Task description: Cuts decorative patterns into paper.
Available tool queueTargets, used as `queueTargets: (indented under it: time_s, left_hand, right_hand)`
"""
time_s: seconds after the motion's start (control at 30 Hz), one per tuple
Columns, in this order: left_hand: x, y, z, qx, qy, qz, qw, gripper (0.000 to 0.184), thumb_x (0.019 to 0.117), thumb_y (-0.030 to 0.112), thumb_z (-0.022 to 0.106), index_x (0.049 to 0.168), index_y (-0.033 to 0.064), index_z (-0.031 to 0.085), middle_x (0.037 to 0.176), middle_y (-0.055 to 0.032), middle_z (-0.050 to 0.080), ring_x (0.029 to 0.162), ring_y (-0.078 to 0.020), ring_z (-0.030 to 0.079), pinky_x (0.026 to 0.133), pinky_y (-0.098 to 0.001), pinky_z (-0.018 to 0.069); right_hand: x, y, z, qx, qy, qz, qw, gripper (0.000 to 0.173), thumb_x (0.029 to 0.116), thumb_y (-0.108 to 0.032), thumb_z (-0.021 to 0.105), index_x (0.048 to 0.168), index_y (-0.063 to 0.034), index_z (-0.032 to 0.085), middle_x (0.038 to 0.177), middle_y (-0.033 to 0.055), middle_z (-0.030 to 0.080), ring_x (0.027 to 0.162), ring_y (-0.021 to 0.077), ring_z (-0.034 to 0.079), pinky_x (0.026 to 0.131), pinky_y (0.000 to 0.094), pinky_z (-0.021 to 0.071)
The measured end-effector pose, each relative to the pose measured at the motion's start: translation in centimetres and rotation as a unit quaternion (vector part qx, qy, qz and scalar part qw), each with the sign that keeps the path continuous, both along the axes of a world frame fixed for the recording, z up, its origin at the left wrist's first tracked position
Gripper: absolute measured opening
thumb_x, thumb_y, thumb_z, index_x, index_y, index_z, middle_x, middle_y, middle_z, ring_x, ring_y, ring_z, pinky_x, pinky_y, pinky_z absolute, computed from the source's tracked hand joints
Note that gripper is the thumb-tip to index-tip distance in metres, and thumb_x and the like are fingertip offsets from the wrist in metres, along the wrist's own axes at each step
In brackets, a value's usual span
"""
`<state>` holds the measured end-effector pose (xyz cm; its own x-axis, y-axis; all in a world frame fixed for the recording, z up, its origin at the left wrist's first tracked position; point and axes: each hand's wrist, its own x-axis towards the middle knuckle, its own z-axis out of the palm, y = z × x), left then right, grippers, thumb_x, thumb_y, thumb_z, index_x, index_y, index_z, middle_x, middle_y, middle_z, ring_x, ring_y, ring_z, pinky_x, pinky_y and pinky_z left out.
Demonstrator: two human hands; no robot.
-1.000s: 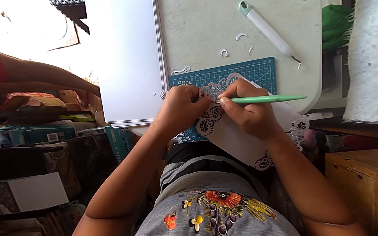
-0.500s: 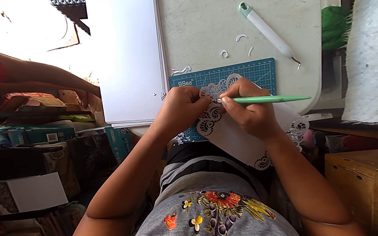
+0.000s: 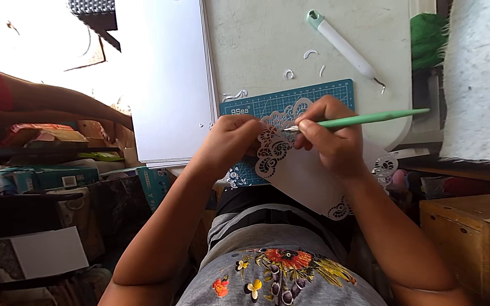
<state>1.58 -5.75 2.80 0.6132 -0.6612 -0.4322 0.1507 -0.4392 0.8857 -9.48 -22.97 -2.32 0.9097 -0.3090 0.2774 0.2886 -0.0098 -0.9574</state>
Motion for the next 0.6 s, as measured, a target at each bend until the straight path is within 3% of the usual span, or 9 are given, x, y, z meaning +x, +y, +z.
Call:
queueTargets:
  time_s: [0.07,0.1,0.17,0.23,0.3,0.6]
  left_hand:
    - [0.31,0.35,0.25,-0.032,0.090,0.008,0.995,0.044,0.1016,0.013,0.026,0.091,0.0133,0.068,0.081,0.0061,0.073,0.074,-0.0043,0.069,0.070,-0.0236,0.0590]
    - [0.45,0.48,0.29,-0.039,0.115,0.003,0.993,0.045,0.0996,0.011,0.024,0.094,0.0127,0.068,0.084,0.0052,0.073,0.077,-0.0053,0.070,0.072,-0.0247,0.0593]
    - [0.76,0.65,0.17,-0.045,0.115,-0.028,0.992,0.035,0.0938,0.002,0.035,0.099,0.0098,0.068,0.089,0.0042,0.073,0.079,-0.0053,0.070,0.074,-0.0244,0.0604]
    - [0.94,0.62,-0.04,-0.051,0.073,-0.062,0.994,0.021,0.0967,-0.005,0.053,0.103,0.0076,0.068,0.088,0.0051,0.074,0.078,-0.0022,0.070,0.073,-0.0203,0.0602]
    - [0.90,0.29,-0.07,-0.045,0.014,-0.084,0.995,0.019,0.0934,-0.007,0.060,0.103,0.0069,0.068,0.086,0.0077,0.073,0.077,0.0016,0.069,0.071,-0.0166,0.0584]
    - [1.12,-0.14,-0.50,-0.045,-0.096,-0.146,0.984,0.015,0.0932,-0.004,0.063,0.104,0.0049,0.068,0.087,0.0088,0.073,0.077,0.0056,0.067,0.074,-0.0135,0.0573]
  right_hand:
    - [0.04,-0.23,-0.11,0.075,-0.018,0.005,0.997,0.017,0.0948,0.004,0.051,0.093,-0.0093,0.060,0.083,-0.0083,0.066,0.062,-0.0015,0.062,0.056,0.0163,0.0555]
    - [0.04,-0.27,-0.13,0.095,-0.021,0.006,0.995,0.018,0.0947,0.005,0.050,0.092,-0.0097,0.060,0.082,-0.0081,0.067,0.061,-0.0013,0.062,0.054,0.0162,0.0552]
    - [0.03,-0.31,-0.13,0.114,-0.020,0.003,0.993,0.018,0.0946,0.005,0.050,0.091,-0.0101,0.060,0.079,-0.0083,0.066,0.058,-0.0016,0.060,0.053,0.0158,0.0541]
    - [0.00,-0.37,-0.04,0.121,-0.019,0.001,0.992,0.019,0.0947,0.005,0.050,0.090,-0.0101,0.060,0.079,-0.0083,0.066,0.058,-0.0019,0.060,0.053,0.0152,0.0537]
    - [0.04,-0.36,0.08,0.127,-0.013,-0.001,0.992,0.019,0.0945,0.004,0.050,0.089,-0.0107,0.060,0.077,-0.0089,0.066,0.057,-0.0022,0.060,0.052,0.0149,0.0532]
    - [0.02,-0.37,0.35,0.117,0.003,-0.009,0.993,0.017,0.0944,0.003,0.051,0.088,-0.0096,0.059,0.071,-0.0091,0.064,0.055,-0.0030,0.058,0.051,0.0138,0.0503]
